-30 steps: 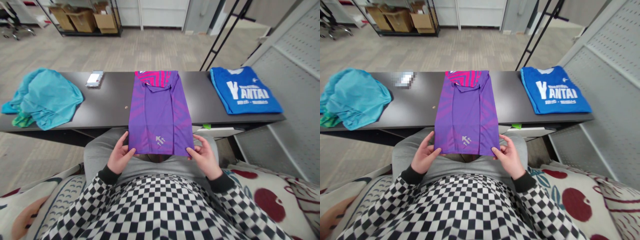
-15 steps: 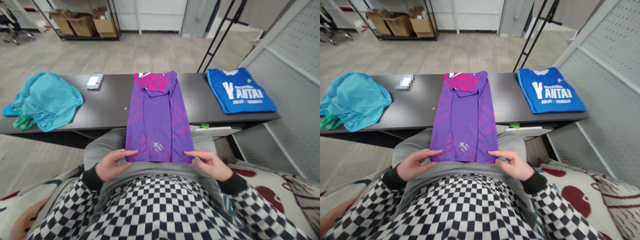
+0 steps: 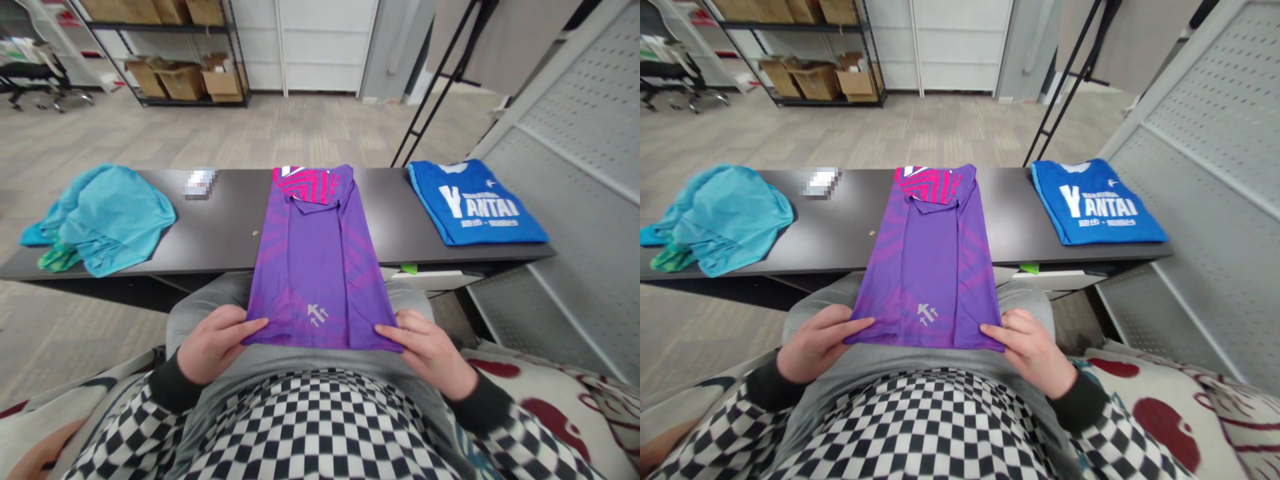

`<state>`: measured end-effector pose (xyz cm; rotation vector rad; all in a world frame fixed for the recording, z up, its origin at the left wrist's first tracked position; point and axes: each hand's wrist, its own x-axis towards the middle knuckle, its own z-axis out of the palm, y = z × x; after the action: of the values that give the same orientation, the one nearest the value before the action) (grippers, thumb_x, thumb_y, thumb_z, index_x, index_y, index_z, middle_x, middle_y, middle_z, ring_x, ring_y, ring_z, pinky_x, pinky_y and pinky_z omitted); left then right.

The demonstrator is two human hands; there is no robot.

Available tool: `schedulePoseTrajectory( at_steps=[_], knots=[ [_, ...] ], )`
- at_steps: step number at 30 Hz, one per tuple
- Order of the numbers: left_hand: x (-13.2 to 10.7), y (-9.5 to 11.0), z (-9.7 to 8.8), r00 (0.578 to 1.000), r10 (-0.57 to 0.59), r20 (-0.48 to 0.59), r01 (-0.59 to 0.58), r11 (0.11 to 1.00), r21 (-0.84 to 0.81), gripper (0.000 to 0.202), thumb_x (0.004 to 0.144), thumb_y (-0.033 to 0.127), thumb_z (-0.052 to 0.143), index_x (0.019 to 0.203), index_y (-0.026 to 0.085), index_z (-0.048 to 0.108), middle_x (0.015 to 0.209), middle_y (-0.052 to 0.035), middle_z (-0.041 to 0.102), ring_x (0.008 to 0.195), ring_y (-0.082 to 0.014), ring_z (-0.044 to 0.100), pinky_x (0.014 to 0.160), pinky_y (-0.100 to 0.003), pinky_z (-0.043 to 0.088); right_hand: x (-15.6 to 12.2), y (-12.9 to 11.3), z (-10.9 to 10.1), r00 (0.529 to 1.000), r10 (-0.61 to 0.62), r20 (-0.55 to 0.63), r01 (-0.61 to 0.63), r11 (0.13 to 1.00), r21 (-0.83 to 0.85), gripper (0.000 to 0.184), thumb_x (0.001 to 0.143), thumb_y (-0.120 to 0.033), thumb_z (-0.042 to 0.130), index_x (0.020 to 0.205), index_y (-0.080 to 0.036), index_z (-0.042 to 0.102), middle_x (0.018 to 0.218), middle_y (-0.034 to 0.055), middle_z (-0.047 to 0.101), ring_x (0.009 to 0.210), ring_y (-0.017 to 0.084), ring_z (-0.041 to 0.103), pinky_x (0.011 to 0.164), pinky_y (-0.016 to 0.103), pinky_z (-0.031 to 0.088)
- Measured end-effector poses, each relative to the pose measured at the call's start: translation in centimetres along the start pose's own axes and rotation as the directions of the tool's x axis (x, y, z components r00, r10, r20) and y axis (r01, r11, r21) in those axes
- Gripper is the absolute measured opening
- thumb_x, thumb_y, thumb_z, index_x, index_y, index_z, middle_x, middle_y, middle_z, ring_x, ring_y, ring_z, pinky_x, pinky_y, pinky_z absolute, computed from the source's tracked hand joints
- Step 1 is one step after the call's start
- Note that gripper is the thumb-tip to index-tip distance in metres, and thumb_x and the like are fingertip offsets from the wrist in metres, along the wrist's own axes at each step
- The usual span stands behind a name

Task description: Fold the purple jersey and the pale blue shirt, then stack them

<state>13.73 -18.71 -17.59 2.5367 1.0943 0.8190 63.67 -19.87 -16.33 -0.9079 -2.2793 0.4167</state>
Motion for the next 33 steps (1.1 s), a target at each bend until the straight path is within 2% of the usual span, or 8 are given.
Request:
schedulePoseTrajectory(
  at_steps=[4,8,12,18,24,27,30,33],
  knots=[
    [0.4,1.9,-1.6,0.995,-0.041,-0.09,0.041,0.999,0.0,0.052,0.097,0.014,0.069,0.136,0.044,0.087,0.138,-0.0109,0.078,0.139,-0.036,0.069,0.12,-0.057,0.059,0.3,-1.4,-1.8,0.998,0.04,-0.05,-0.043,0.998,-0.053,0.052,0.104,-0.018,0.07,0.145,-0.047,0.082,0.127,0.013,0.079,0.129,0.037,0.074,0.105,0.058,0.065],
    [0.8,3.1,-3.3,1.0,-0.003,0.03,0.008,0.983,-0.184,0.056,0.096,0.014,0.068,0.139,0.045,0.086,0.148,-0.0079,0.08,0.154,-0.0381,0.065,0.129,-0.066,0.054,0.7,-2.6,-4.0,0.999,0.018,0.044,-0.02,0.998,0.055,0.044,0.105,-0.026,0.077,0.142,-0.047,0.084,0.154,0.0115,0.077,0.162,0.042,0.057,0.127,0.067,0.056],
    [1.6,4.1,-4.9,0.985,0.094,0.143,-0.038,0.935,-0.353,0.07,0.097,0.006,0.063,0.156,0.042,0.075,0.132,-0.0079,0.087,0.136,-0.032,0.08,0.127,-0.061,0.058,1.8,-3.8,-6.0,0.991,-0.005,0.135,-0.027,0.971,0.238,0.048,0.109,-0.025,0.074,0.151,-0.046,0.079,0.129,0.0112,0.088,0.146,0.036,0.073,0.128,0.061,0.058],
    [2.5,5.4,-7.3,0.955,0.204,0.213,-0.082,0.877,-0.473,0.062,0.106,0.007,0.059,0.164,0.029,0.066,0.141,-0.0079,0.085,0.132,-0.0247,0.082,0.127,-0.041,0.059,3.9,-5.4,-8.0,0.986,-0.068,0.151,-0.016,0.866,0.499,0.037,0.115,-0.034,0.069,0.15,-0.029,0.081,0.124,0.0141,0.09,0.126,0.032,0.085,0.116,0.047,0.067],
    [4.6,4.9,-10.4,0.99,0.078,0.118,-0.027,0.921,-0.389,0.061,0.103,0.01,0.07,0.157,0.038,0.074,0.136,-0.0009,0.087,0.121,-0.0215,0.086,0.109,-0.024,0.067,6.1,-5.2,-9.5,0.998,-0.008,0.056,-0.023,0.849,0.527,0.034,0.111,-0.028,0.075,0.144,-0.033,0.085,0.115,0.011,0.091,0.106,0.03,0.09,0.106,0.043,0.071],
    [7.6,3.5,-11.4,0.998,-0.029,0.047,0.046,0.904,-0.426,0.046,0.101,0.015,0.077,0.141,0.038,0.085,0.124,-0.002,0.09,0.103,-0.0229,0.089,0.092,-0.024,0.07,7.7,-3.5,-10.2,0.99,0.139,-0.019,-0.115,0.882,0.457,0.024,0.104,-0.028,0.086,0.127,-0.033,0.092,0.112,0.009,0.091,0.102,0.029,0.089,0.096,0.036,0.073],
    [11.7,1.6,-11.2,0.974,-0.218,0.056,0.204,0.753,-0.626,0.017,0.103,0.029,0.082,0.116,0.027,0.092,0.102,-0.006,0.091,0.085,-0.0228,0.087,0.079,-0.027,0.071,10.4,-1.0,-10.0,0.915,0.395,-0.085,-0.291,0.79,0.54,0.017,0.098,-0.04,0.093,0.109,-0.028,0.093,0.099,0.0075,0.09,0.084,0.024,0.086,0.077,0.029,0.071],
    [15.9,-0.7,-9.7,0.917,-0.381,0.12,0.285,0.414,-0.864,0.026,0.097,0.043,0.091,0.106,0.019,0.09,0.094,-0.0096,0.089,0.078,-0.0226,0.084,0.075,-0.029,0.07,14.2,1.7,-8.6,0.841,0.54,-0.022,-0.315,0.522,0.793,0.03,0.094,-0.054,0.094,0.103,-0.026,0.087,0.088,0.0044,0.086,0.075,0.023,0.082,0.072,0.034,0.07]
  ],
)
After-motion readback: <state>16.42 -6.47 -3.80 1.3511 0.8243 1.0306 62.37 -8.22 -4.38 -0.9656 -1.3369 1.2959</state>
